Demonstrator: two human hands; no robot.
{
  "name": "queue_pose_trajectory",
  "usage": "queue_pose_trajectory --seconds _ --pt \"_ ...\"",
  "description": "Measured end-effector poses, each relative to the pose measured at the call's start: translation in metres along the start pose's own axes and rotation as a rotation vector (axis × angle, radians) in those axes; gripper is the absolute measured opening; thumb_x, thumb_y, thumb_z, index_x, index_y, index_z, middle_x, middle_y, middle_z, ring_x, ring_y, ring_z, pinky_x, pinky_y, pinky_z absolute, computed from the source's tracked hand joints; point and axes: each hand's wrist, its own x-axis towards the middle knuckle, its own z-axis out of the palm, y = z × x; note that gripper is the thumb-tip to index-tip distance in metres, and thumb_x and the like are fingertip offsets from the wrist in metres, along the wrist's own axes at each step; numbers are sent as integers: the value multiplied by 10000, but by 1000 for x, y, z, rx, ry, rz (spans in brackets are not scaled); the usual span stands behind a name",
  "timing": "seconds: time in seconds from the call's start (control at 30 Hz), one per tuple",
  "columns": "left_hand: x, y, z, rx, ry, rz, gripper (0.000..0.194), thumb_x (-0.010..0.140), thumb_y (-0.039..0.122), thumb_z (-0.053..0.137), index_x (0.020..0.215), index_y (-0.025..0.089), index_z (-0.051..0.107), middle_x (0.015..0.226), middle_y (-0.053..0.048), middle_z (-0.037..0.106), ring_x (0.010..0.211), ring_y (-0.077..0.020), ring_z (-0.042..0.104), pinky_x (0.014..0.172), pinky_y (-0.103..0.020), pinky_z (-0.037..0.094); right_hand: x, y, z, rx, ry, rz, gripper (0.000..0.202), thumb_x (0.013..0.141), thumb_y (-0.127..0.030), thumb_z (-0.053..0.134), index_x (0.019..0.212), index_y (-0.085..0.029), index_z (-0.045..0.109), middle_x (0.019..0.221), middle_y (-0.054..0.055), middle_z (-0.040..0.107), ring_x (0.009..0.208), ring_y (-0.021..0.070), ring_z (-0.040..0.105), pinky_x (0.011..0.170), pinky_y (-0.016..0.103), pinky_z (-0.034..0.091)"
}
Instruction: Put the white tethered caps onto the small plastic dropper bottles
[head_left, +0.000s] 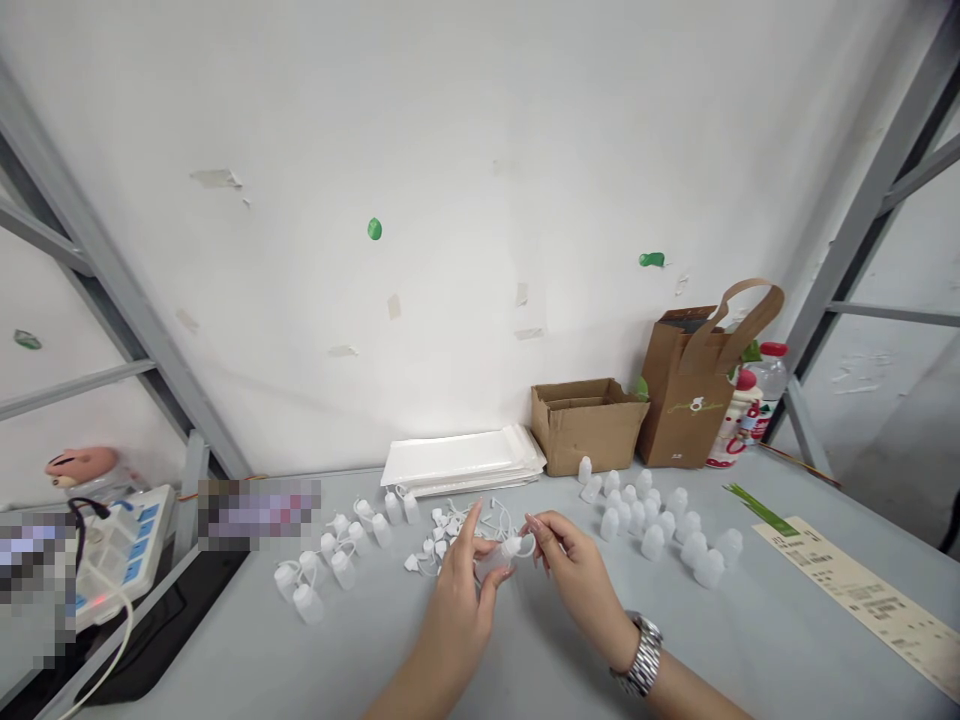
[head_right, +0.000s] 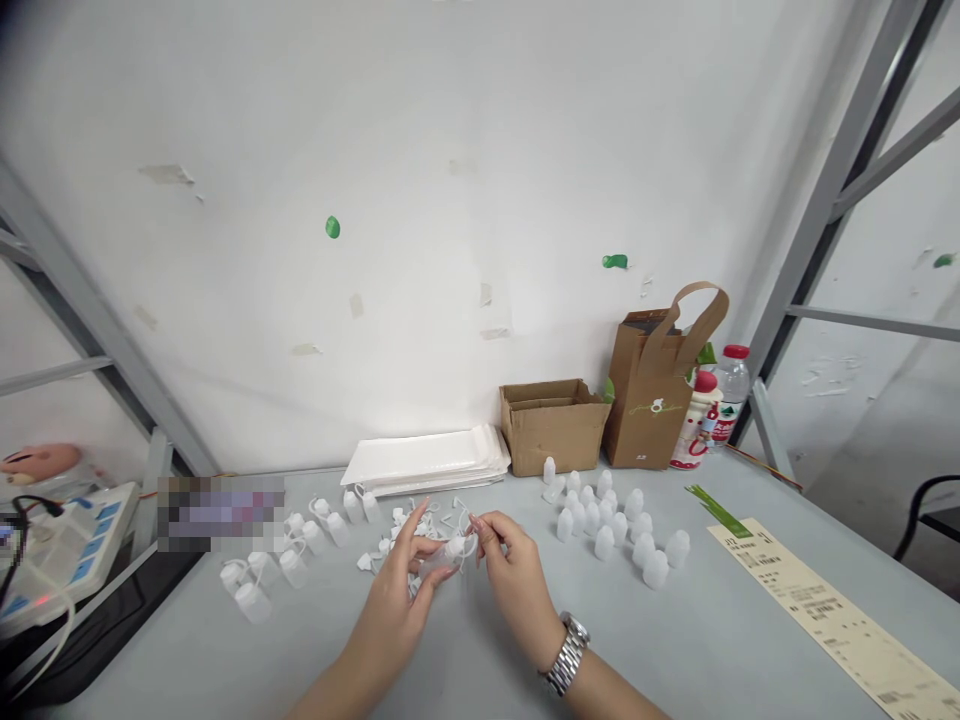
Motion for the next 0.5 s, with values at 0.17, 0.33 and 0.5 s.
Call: queue_pose_trajectory --seconds 0.17,0.33,0.5 --pt "0 2 0 0 -3 -2 572 816 261 453 1348 218 245 911 -56 605 913 -200 562 840 -373 410 -2 2 1 -73 35 -30 393 859 -504 382 683 -203 565 570 -18 515 565 151 490 546 245 379" --pt "-1 2 2 -11 8 -27 569 805 256 462 1338 219 265 884 -50 609 909 -200 573 820 -360 420 -4 5 2 -166 80 -94 394 868 -484 383 652 -212 568 600 3 560 649 179 512 631 267 382" --pt "-1 0 3 -12 23 -34 554 796 263 481 1317 203 301 886 -53 613 904 -202 578 812 -350 423 -5 6 3 -191 86 -93 373 877 -460 382 658 -217 560 612 7 563 667 187 496 656 274 374"
